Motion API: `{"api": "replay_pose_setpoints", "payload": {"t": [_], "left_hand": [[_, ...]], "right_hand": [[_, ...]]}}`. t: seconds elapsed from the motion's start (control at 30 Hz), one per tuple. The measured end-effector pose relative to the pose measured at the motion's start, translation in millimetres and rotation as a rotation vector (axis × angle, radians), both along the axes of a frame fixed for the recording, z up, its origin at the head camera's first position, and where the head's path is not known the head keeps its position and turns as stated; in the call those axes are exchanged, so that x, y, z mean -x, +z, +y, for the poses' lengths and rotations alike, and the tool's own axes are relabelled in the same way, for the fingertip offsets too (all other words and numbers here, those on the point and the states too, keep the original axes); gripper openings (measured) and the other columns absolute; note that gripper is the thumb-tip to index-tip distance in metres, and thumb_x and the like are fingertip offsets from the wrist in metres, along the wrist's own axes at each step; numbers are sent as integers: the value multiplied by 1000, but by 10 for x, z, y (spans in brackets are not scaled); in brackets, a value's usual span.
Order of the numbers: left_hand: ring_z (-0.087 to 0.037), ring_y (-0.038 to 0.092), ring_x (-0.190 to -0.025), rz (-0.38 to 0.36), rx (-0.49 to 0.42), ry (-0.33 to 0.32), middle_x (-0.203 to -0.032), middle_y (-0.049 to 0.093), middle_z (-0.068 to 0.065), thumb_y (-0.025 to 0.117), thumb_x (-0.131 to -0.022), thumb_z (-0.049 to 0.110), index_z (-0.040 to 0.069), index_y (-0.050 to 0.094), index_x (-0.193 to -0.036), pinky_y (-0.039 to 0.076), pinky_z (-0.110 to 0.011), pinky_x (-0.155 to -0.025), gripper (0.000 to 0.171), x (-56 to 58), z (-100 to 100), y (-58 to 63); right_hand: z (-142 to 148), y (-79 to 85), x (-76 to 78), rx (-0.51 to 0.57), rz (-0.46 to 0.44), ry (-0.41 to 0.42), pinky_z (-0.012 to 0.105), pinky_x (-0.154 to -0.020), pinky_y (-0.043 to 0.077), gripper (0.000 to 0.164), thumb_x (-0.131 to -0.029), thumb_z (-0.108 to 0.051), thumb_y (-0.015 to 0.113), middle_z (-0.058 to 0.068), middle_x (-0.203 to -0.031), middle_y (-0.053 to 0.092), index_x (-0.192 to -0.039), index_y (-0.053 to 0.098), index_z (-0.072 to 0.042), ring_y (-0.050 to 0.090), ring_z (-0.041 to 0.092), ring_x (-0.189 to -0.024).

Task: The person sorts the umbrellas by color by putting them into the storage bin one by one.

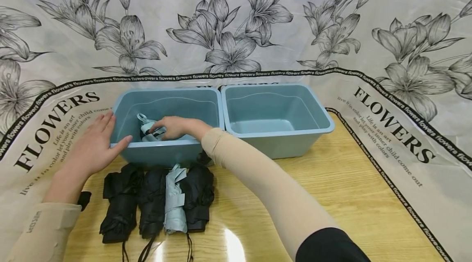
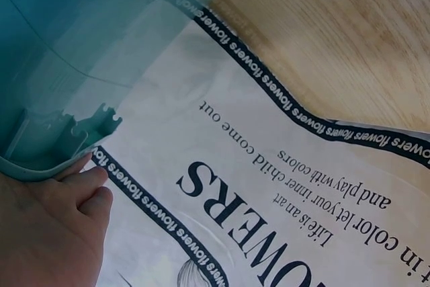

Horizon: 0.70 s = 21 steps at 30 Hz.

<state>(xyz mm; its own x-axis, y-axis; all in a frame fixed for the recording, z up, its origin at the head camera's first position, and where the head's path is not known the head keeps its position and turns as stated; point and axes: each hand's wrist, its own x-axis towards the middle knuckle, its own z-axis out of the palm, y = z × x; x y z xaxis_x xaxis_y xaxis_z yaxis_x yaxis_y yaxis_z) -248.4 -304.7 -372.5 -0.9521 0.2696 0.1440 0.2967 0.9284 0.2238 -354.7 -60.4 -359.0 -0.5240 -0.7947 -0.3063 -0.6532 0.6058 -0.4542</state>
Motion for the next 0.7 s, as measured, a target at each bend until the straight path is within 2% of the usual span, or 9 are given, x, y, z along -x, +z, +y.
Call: {"api": "replay_pose_setpoints", "payload": {"t": [0.07,0.17,0.33,0.47,0.57,0.63,0.67,0.7], "left_hand": [[-54,7,-155,8,-3,-4,-169,8,-33,43,-107,57,-13,12,-160,18,-73,-118,94,-3,13,1],[-54,8,-155,11,-5,-8,-169,8,-33,43,-107,57,-14,13,-160,18,-73,-118,94,-9,28,8],[-52,5,-156,4,-6,0,-169,7,-33,42,-107,58,-13,12,-161,17,-73,-119,94,-26,29,24],[-52,4,-156,-1,-6,5,-170,5,-32,41,-107,59,-13,11,-161,16,-72,-120,95,-31,27,21],[-52,4,-156,0,-11,5,-170,4,-31,42,-107,59,-13,11,-161,16,-72,-120,95,-28,31,15],[-52,5,-156,2,-11,6,-170,4,-31,42,-107,59,-13,11,-161,16,-72,-120,95,-27,29,12],[-52,4,-156,2,-11,7,-170,4,-31,42,-107,58,-13,10,-161,16,-72,-120,95,-26,28,10],[-52,5,-156,3,-9,8,-170,4,-31,42,-107,58,-13,11,-161,16,-72,-120,95,-25,27,8]], "right_hand": [[-57,-1,-11,-23,-27,55,27,-118,36,49,-109,-9,50,8,-165,40,-158,47,-15,32,22,-154],[-112,-12,-17,-62,-69,77,29,-122,30,49,-111,-9,41,10,-170,28,-159,46,-17,20,23,-159],[-123,-25,7,-166,-186,69,31,-129,14,53,-113,-19,39,6,-176,-3,-166,31,-17,-3,22,-162],[-118,-18,12,-242,-224,60,30,-129,12,59,-113,-22,40,2,-175,-14,-168,20,-18,-8,21,-161],[-113,-24,16,-280,-222,4,30,-129,11,60,-113,-24,39,3,-175,-15,-169,16,-19,-10,22,-161],[-101,-35,18,-298,-197,-46,30,-129,12,60,-113,-26,37,5,-176,-6,-169,17,-17,-7,21,-162],[-91,-43,18,-302,-192,-80,28,-128,16,58,-113,-28,38,5,-176,0,-168,23,-15,-2,21,-162],[-77,-53,19,-292,-192,-116,27,-124,24,56,-112,-28,40,7,-175,13,-165,32,-11,14,20,-160]]}}
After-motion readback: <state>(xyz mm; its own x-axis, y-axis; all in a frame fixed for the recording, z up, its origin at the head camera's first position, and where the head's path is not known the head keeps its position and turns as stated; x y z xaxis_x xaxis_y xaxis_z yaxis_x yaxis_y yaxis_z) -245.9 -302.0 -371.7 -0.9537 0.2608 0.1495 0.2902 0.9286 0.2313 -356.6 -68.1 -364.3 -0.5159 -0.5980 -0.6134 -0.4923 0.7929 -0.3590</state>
